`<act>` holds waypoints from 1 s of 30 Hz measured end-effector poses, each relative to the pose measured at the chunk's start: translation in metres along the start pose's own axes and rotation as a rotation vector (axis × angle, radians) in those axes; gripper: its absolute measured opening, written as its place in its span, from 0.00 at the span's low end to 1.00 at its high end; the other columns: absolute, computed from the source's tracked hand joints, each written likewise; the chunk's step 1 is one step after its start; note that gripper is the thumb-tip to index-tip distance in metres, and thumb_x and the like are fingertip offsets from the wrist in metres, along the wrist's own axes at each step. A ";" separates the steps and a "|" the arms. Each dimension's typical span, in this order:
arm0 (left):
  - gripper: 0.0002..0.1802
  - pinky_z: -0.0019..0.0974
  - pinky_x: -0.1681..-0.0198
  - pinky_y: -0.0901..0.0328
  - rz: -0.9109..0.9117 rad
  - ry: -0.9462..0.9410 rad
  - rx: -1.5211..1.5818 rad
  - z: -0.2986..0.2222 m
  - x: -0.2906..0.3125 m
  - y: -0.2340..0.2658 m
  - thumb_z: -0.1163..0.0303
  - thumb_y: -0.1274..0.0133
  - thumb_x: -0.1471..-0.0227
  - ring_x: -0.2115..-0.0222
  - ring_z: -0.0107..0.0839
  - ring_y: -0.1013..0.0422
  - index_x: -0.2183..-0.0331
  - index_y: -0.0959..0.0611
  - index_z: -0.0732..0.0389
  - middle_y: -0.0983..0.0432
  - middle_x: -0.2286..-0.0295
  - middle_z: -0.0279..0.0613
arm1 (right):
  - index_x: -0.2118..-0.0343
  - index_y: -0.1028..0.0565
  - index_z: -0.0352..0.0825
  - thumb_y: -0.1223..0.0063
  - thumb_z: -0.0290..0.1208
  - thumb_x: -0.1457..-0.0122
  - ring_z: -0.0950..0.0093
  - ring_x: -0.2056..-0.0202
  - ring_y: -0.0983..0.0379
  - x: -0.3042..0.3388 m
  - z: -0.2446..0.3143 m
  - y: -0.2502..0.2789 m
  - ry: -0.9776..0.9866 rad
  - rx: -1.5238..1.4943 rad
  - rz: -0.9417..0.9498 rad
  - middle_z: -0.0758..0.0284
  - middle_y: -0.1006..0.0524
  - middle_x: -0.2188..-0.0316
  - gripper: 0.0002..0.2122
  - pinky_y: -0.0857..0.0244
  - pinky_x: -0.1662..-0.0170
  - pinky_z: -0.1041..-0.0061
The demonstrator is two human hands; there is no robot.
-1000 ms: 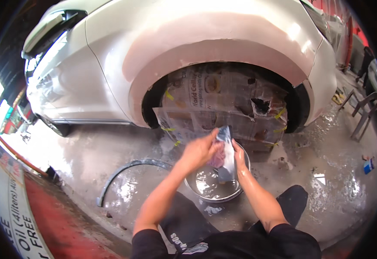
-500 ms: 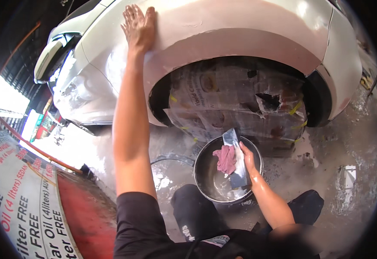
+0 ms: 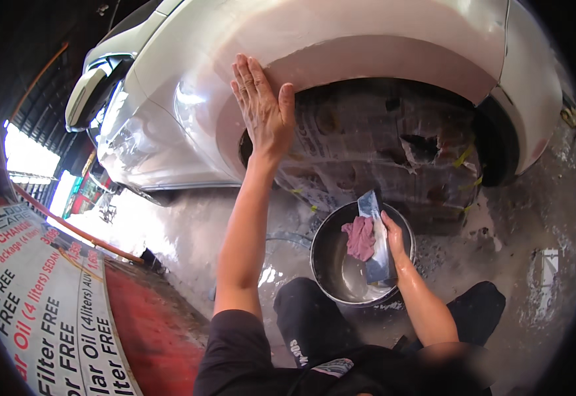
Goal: The person sits on the floor and uses a sanding block to wet-sand the front wheel arch of a white car. They repeatedly dip the sanding block into a bucket of water and rub the surface of the wheel arch, occasionally wiping it with a cloth.
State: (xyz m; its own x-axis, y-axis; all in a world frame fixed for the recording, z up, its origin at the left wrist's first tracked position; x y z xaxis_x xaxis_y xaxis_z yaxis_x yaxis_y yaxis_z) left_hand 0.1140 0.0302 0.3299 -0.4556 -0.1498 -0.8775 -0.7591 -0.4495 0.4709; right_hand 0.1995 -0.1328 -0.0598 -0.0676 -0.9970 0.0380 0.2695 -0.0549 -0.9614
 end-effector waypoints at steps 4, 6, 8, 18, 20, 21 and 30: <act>0.46 0.56 0.27 0.68 0.019 -0.015 -0.017 0.015 -0.035 0.002 0.41 0.65 0.32 0.28 0.53 0.61 0.31 0.46 0.71 0.55 0.30 0.60 | 0.54 0.21 0.31 0.52 0.41 0.29 0.76 0.57 0.23 -0.018 -0.006 0.038 0.139 0.154 -0.194 0.66 0.19 0.60 0.17 0.33 0.46 0.74; 0.46 0.58 0.28 0.65 -0.020 -0.035 -0.021 0.036 -0.074 0.000 0.41 0.64 0.32 0.28 0.53 0.57 0.32 0.43 0.70 0.51 0.31 0.61 | 0.49 0.23 0.29 0.52 0.41 0.28 0.76 0.53 0.25 -0.024 -0.004 0.048 0.149 0.187 -0.177 0.66 0.20 0.56 0.18 0.36 0.43 0.74; 0.45 0.61 0.29 0.62 -0.033 -0.007 -0.042 0.084 -0.116 0.002 0.40 0.65 0.33 0.29 0.55 0.55 0.33 0.40 0.70 0.48 0.32 0.61 | 0.46 0.24 0.28 0.52 0.40 0.28 0.76 0.51 0.25 -0.020 -0.011 0.045 0.093 0.192 -0.150 0.66 0.20 0.53 0.19 0.37 0.41 0.74; 0.40 0.60 0.28 0.64 -0.075 -0.128 -0.032 -0.015 -0.012 -0.010 0.47 0.59 0.32 0.29 0.59 0.57 0.31 0.40 0.66 0.52 0.30 0.61 | 0.59 0.20 0.34 0.51 0.45 0.30 0.74 0.65 0.23 -0.010 -0.002 0.021 0.082 0.293 -0.224 0.68 0.19 0.66 0.17 0.31 0.54 0.74; 0.40 0.60 0.29 0.61 0.078 -0.139 0.195 -0.037 0.047 -0.023 0.51 0.52 0.35 0.29 0.61 0.58 0.31 0.40 0.63 0.54 0.30 0.62 | 0.60 0.19 0.35 0.51 0.46 0.31 0.74 0.67 0.23 -0.006 0.007 0.013 0.089 0.274 -0.227 0.68 0.19 0.68 0.17 0.30 0.56 0.74; 0.40 0.60 0.29 0.60 0.204 -0.130 0.396 -0.052 0.089 -0.029 0.54 0.48 0.36 0.29 0.62 0.58 0.31 0.39 0.61 0.55 0.30 0.62 | 0.60 0.19 0.35 0.51 0.46 0.31 0.73 0.67 0.23 -0.006 0.008 0.012 0.108 0.240 -0.233 0.68 0.19 0.68 0.18 0.30 0.56 0.74; 0.16 0.30 0.63 0.27 0.666 1.295 1.296 -0.069 0.374 -0.126 0.75 0.41 0.44 0.71 0.32 0.22 0.53 0.17 0.67 0.17 0.67 0.42 | 0.35 0.33 0.29 0.50 0.42 0.32 0.74 0.51 0.26 0.004 0.001 -0.014 0.336 0.837 -0.370 0.62 0.22 0.51 0.27 0.34 0.45 0.73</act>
State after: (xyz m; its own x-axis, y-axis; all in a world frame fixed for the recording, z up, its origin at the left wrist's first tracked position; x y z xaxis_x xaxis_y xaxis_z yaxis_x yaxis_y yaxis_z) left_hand 0.0712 -0.0298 -0.0643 -0.6650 -0.7196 0.2000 -0.7411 0.6690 -0.0572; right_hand 0.1961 -0.1364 -0.0458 -0.5209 -0.8485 0.0938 0.7626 -0.5119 -0.3955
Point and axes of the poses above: each hand's wrist, its own x-axis away from the middle knuckle, its own y-axis out of the back of the hand, z = x × y, the point moved 2 cm from there along -x, towards the middle knuckle
